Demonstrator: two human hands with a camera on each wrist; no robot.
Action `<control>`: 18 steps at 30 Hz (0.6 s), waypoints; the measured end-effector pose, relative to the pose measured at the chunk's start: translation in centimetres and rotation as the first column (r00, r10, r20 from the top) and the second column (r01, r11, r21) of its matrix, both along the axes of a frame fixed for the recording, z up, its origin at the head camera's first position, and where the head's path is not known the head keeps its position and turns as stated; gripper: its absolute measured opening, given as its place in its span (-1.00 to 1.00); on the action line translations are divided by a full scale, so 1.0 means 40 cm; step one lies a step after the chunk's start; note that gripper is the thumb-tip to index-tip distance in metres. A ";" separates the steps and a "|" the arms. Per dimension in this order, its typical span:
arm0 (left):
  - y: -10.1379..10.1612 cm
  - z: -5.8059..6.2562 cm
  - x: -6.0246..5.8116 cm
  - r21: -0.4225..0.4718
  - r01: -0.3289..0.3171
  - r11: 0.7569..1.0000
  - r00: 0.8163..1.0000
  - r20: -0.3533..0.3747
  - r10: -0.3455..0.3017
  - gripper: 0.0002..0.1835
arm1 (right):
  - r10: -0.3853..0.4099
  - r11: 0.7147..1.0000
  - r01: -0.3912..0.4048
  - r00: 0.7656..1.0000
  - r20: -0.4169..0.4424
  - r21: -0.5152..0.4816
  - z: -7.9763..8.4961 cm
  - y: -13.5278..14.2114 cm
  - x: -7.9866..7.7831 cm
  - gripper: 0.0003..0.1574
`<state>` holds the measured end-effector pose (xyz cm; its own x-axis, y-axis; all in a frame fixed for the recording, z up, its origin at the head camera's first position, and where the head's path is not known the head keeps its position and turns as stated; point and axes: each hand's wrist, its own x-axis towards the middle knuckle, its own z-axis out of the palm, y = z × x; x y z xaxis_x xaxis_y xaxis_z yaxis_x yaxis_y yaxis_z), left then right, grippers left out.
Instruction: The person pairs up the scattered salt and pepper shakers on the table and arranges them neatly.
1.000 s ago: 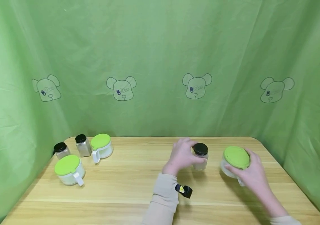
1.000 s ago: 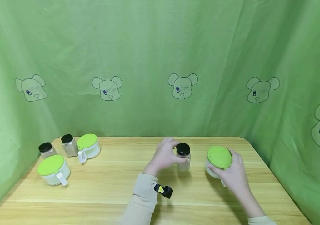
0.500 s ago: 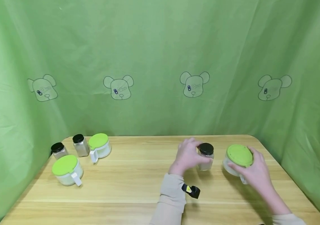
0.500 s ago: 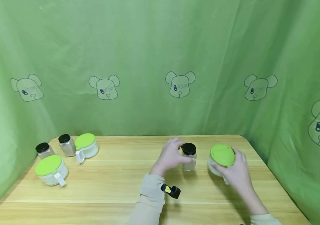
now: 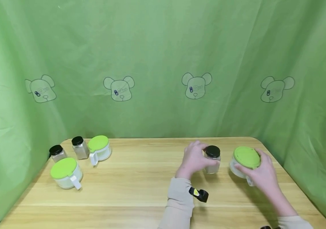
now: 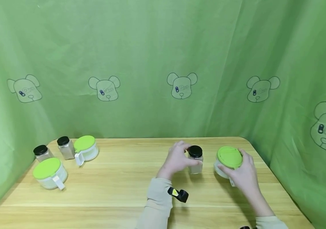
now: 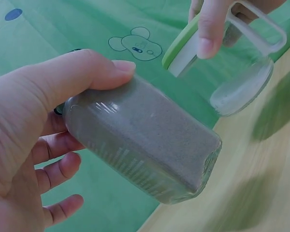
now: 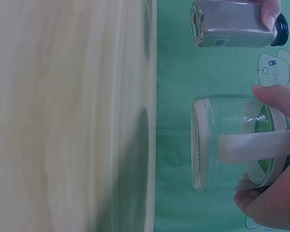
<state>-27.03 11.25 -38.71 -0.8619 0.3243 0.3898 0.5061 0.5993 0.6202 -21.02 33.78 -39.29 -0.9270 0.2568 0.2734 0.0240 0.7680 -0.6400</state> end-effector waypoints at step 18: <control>0.071 -0.019 0.027 -0.101 0.007 0.995 0.992 -0.124 -0.020 -0.38 | -0.018 1.000 0.018 1.000 -0.007 0.012 -0.007 0.024 -0.005 0.37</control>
